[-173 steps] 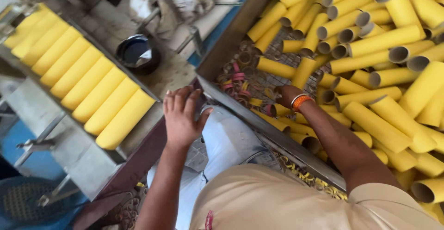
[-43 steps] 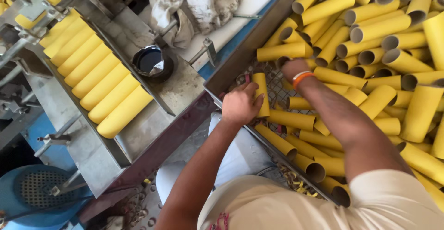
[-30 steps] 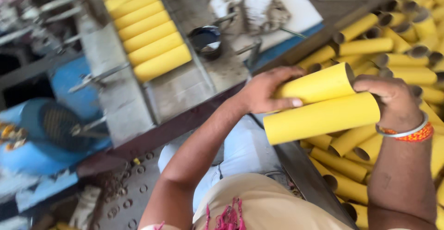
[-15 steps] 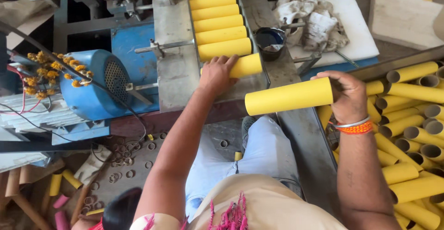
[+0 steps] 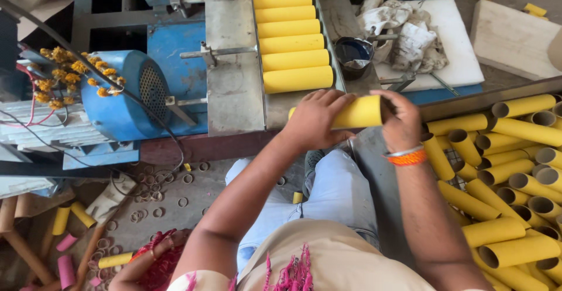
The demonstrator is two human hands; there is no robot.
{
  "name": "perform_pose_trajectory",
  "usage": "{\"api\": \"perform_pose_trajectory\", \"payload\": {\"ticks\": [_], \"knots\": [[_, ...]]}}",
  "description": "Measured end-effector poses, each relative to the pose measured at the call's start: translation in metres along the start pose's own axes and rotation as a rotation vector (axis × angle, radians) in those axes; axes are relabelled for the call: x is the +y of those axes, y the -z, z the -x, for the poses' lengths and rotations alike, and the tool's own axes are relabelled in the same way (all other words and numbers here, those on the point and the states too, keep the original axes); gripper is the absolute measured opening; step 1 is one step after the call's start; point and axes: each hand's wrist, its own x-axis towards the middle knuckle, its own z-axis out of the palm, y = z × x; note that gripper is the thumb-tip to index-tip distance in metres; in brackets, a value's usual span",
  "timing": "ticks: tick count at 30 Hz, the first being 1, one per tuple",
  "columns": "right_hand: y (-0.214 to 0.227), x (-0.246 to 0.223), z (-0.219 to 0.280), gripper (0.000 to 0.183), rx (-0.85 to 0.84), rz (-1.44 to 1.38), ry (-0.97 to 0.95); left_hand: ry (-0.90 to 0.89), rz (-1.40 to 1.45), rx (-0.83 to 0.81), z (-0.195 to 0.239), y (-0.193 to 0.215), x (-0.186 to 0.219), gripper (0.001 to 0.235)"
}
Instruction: The person repeatedly picks yellow cylindrical objects from a conveyor belt and places them into a large bin. The action is continuous and repetitive, with the person handling the cylinders one at a time or in small groups.
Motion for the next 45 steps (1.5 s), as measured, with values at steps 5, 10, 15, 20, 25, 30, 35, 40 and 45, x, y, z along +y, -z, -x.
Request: {"api": "perform_pose_trajectory", "payload": {"ticks": [5, 10, 15, 20, 25, 30, 35, 40, 45], "knots": [[-0.021, 0.016, -0.013, 0.019, 0.010, 0.056, 0.027, 0.149, -0.222, -0.069, -0.005, 0.003, -0.014, 0.080], [0.018, 0.024, -0.005, 0.022, 0.017, -0.011, -0.053, 0.169, -0.363, -0.107, 0.015, -0.014, -0.068, 0.078], [0.092, 0.038, 0.031, 0.024, -0.040, 0.186, -0.118, 0.204, -0.390, -0.095, 0.011, -0.007, -0.094, 0.070], [0.203, 0.101, 0.093, 0.026, 0.089, 0.396, -0.334, 0.067, -0.270, 0.000, -0.009, -0.021, -0.055, 0.059], [0.258, 0.179, 0.119, 0.039, 0.176, 0.664, -0.492, -0.108, 0.124, -0.141, -0.054, -0.096, 0.035, 0.053], [0.230, 0.242, 0.065, 0.065, 0.128, 0.834, -0.336, -0.052, 0.110, -0.382, -0.087, -0.178, 0.094, 0.054], [0.206, 0.278, 0.042, 0.068, -0.290, 1.298, -0.335, 0.100, -0.135, -0.444, -0.095, -0.207, 0.099, 0.057], [0.200, 0.309, 0.026, 0.048, -0.237, 1.283, -0.429, 0.182, -0.145, -0.418, -0.099, -0.208, 0.099, 0.042], [0.215, 0.322, -0.007, 0.048, -0.475, 1.395, -0.798, 0.178, -0.152, -0.395, -0.096, -0.208, 0.100, 0.036]]}}
